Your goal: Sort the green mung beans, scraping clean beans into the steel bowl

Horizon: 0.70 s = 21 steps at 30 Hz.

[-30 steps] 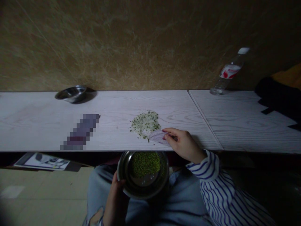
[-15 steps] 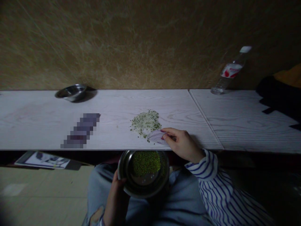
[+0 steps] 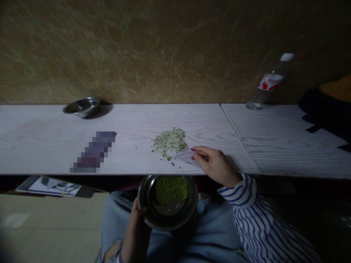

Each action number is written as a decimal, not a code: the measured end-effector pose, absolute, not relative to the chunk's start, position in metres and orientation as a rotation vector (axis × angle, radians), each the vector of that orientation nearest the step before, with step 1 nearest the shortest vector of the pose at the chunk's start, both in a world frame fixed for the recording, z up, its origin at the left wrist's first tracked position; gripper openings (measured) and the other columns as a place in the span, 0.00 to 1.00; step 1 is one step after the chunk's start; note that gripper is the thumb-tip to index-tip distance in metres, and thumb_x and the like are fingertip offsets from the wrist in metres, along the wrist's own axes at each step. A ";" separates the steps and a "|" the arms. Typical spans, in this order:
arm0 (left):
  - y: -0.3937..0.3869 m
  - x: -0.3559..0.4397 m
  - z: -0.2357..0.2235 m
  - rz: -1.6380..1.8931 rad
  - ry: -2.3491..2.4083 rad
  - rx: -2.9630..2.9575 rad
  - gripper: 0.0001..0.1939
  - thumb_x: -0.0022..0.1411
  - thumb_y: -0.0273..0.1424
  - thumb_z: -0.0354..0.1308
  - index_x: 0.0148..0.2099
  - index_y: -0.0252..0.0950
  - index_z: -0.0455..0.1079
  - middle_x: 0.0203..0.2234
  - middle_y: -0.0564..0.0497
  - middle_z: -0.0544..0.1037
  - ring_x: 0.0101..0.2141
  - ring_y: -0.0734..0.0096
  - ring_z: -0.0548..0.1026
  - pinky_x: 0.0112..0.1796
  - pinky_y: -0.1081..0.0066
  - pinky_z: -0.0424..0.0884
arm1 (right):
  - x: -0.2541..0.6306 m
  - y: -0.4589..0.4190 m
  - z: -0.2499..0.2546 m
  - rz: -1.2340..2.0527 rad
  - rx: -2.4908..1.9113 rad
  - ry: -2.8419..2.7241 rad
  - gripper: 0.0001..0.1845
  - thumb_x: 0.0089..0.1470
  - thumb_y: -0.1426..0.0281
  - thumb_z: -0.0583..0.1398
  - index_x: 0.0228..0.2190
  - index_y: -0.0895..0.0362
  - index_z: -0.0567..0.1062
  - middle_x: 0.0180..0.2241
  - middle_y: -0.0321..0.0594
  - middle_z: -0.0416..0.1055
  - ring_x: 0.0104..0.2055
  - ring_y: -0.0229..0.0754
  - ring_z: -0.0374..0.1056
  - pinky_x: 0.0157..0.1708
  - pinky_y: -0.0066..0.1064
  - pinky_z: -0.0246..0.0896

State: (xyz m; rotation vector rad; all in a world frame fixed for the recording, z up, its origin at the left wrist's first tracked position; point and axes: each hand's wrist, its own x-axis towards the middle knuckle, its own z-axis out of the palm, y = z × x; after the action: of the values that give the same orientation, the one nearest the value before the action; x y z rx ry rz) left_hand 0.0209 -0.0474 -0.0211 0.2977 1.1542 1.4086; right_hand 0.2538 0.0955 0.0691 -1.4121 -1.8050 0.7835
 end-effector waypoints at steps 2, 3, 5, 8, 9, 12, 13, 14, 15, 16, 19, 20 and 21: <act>-0.047 0.020 -0.024 1.424 1.170 0.322 0.29 0.56 0.38 0.61 0.61 0.43 0.68 0.49 0.47 0.75 0.49 0.53 0.71 0.39 0.65 0.72 | 0.251 0.094 0.070 0.804 -1.385 -1.820 0.16 0.56 0.66 0.61 0.44 0.57 0.82 0.38 0.45 0.84 0.39 0.48 0.80 0.41 0.36 0.78; -0.046 0.020 -0.025 1.430 1.180 0.329 0.30 0.55 0.38 0.62 0.61 0.42 0.68 0.49 0.47 0.76 0.50 0.53 0.71 0.40 0.64 0.72 | 0.250 0.093 0.071 0.813 -1.376 -1.828 0.16 0.56 0.66 0.60 0.43 0.57 0.82 0.38 0.45 0.84 0.39 0.47 0.80 0.40 0.35 0.78; -0.046 0.021 -0.026 1.439 1.192 0.325 0.31 0.54 0.39 0.62 0.61 0.42 0.68 0.50 0.46 0.76 0.50 0.51 0.71 0.41 0.63 0.72 | 0.249 0.091 0.073 0.818 -1.373 -1.838 0.16 0.55 0.66 0.60 0.43 0.58 0.82 0.37 0.46 0.84 0.38 0.47 0.80 0.39 0.35 0.78; -0.045 0.022 -0.025 1.450 1.184 0.305 0.32 0.53 0.39 0.63 0.60 0.41 0.68 0.49 0.45 0.75 0.50 0.50 0.71 0.42 0.61 0.72 | 0.251 0.087 0.074 0.817 -1.393 -1.827 0.17 0.55 0.65 0.60 0.43 0.59 0.82 0.37 0.46 0.84 0.38 0.47 0.80 0.40 0.34 0.77; -0.045 0.022 -0.024 1.439 1.187 0.307 0.32 0.53 0.39 0.63 0.61 0.41 0.68 0.49 0.45 0.75 0.51 0.49 0.71 0.42 0.61 0.72 | 0.253 0.087 0.074 0.816 -1.402 -1.820 0.17 0.55 0.65 0.60 0.43 0.59 0.82 0.37 0.46 0.84 0.38 0.46 0.80 0.39 0.34 0.77; -0.046 0.022 -0.022 1.432 1.184 0.312 0.31 0.53 0.39 0.63 0.60 0.42 0.68 0.50 0.45 0.75 0.51 0.49 0.70 0.41 0.62 0.72 | 0.255 0.086 0.071 0.802 -1.428 -1.807 0.18 0.55 0.64 0.61 0.43 0.59 0.81 0.37 0.46 0.84 0.38 0.47 0.80 0.39 0.34 0.77; -0.046 0.022 -0.022 1.431 1.182 0.314 0.31 0.53 0.40 0.63 0.60 0.41 0.68 0.50 0.45 0.75 0.51 0.50 0.70 0.40 0.63 0.72 | 0.255 0.086 0.070 0.796 -1.435 -1.806 0.18 0.55 0.64 0.60 0.44 0.59 0.81 0.37 0.46 0.84 0.38 0.47 0.80 0.38 0.34 0.77; -0.046 0.022 -0.022 1.427 1.181 0.311 0.32 0.53 0.40 0.63 0.60 0.41 0.67 0.50 0.45 0.74 0.50 0.50 0.70 0.39 0.63 0.72 | 0.254 0.086 0.069 0.790 -1.439 -1.807 0.18 0.55 0.64 0.60 0.44 0.59 0.81 0.37 0.46 0.84 0.37 0.47 0.80 0.38 0.34 0.77; -0.047 0.022 -0.023 1.421 1.179 0.305 0.32 0.53 0.40 0.63 0.61 0.42 0.67 0.49 0.46 0.74 0.49 0.51 0.70 0.38 0.64 0.72 | 0.252 0.086 0.069 0.789 -1.441 -1.811 0.18 0.55 0.64 0.60 0.44 0.59 0.81 0.37 0.46 0.84 0.37 0.47 0.80 0.37 0.35 0.77; -0.047 0.022 -0.023 1.417 1.176 0.298 0.32 0.53 0.40 0.63 0.61 0.42 0.66 0.49 0.46 0.74 0.49 0.51 0.70 0.37 0.64 0.72 | 0.251 0.086 0.069 0.790 -1.440 -1.816 0.18 0.55 0.64 0.60 0.44 0.59 0.81 0.37 0.46 0.84 0.37 0.47 0.80 0.37 0.35 0.76; -0.047 0.022 -0.023 1.427 1.158 0.293 0.32 0.53 0.39 0.63 0.61 0.42 0.66 0.50 0.46 0.74 0.50 0.52 0.70 0.39 0.64 0.72 | 0.244 0.086 0.069 0.794 -1.421 -1.841 0.19 0.56 0.64 0.59 0.45 0.60 0.81 0.38 0.46 0.84 0.38 0.47 0.80 0.38 0.35 0.76; -0.047 0.022 -0.023 1.438 1.154 0.299 0.31 0.53 0.39 0.63 0.60 0.41 0.67 0.50 0.46 0.74 0.51 0.52 0.69 0.40 0.64 0.72 | 0.243 0.086 0.069 0.797 -1.411 -1.849 0.19 0.56 0.64 0.59 0.45 0.60 0.81 0.39 0.47 0.83 0.39 0.47 0.80 0.38 0.35 0.76; -0.046 0.023 -0.022 1.446 1.155 0.304 0.31 0.54 0.38 0.63 0.60 0.41 0.67 0.51 0.46 0.74 0.51 0.52 0.69 0.41 0.65 0.72 | 0.241 0.086 0.069 0.800 -1.404 -1.856 0.19 0.57 0.64 0.59 0.46 0.60 0.80 0.40 0.47 0.83 0.39 0.47 0.80 0.38 0.35 0.76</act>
State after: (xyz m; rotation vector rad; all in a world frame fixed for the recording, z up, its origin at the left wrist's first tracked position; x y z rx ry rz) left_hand 0.0225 -0.0464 -0.0223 0.3044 1.1552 1.4456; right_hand 0.2414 0.0858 0.0692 -1.4045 -1.8561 0.8002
